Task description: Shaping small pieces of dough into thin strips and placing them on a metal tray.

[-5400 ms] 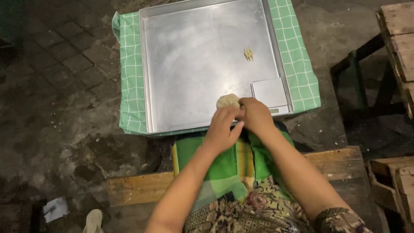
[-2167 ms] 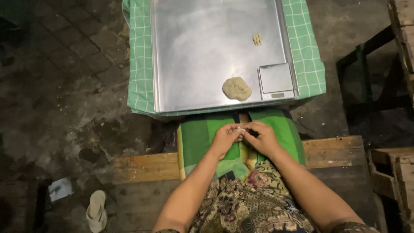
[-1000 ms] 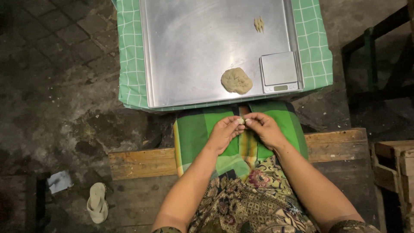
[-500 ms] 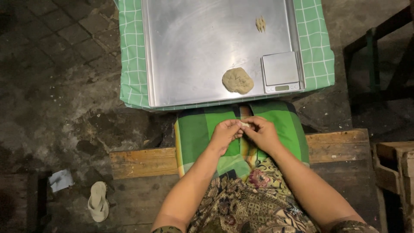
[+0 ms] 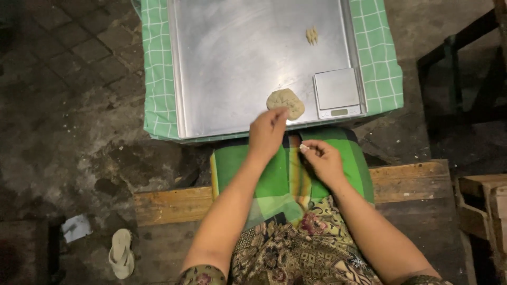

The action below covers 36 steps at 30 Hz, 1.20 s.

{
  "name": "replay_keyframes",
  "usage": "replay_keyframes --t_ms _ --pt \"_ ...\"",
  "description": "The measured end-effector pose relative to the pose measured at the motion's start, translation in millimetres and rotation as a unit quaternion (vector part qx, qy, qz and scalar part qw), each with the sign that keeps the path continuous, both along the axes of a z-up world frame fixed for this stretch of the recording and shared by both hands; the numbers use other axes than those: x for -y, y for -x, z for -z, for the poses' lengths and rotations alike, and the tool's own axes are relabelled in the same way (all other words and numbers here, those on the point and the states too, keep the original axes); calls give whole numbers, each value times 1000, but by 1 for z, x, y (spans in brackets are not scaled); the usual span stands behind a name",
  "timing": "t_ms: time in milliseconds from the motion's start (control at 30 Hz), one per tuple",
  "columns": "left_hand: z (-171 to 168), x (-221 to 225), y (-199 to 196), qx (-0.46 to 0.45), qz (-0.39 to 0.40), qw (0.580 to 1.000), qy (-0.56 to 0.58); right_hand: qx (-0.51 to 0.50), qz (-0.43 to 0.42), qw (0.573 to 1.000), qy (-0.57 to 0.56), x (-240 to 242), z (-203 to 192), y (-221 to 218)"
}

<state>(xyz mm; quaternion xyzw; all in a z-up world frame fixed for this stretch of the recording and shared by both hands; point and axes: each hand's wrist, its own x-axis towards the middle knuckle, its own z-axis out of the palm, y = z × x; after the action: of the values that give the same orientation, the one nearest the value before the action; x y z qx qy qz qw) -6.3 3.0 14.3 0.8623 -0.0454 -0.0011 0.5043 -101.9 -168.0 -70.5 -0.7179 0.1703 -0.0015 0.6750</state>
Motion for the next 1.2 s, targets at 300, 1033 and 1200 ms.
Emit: replay_keyframes --t_ms 300,1033,1200 --pt "35 6 -53 22 31 991 -132 -36 8 998 -50 7 11 -2" --pt "39 0 -57 13 28 992 -123 -19 13 994 -107 2 25 -6" --pt "-52 -15 -10 -67 55 994 -65 -13 3 995 -98 2 15 -6"
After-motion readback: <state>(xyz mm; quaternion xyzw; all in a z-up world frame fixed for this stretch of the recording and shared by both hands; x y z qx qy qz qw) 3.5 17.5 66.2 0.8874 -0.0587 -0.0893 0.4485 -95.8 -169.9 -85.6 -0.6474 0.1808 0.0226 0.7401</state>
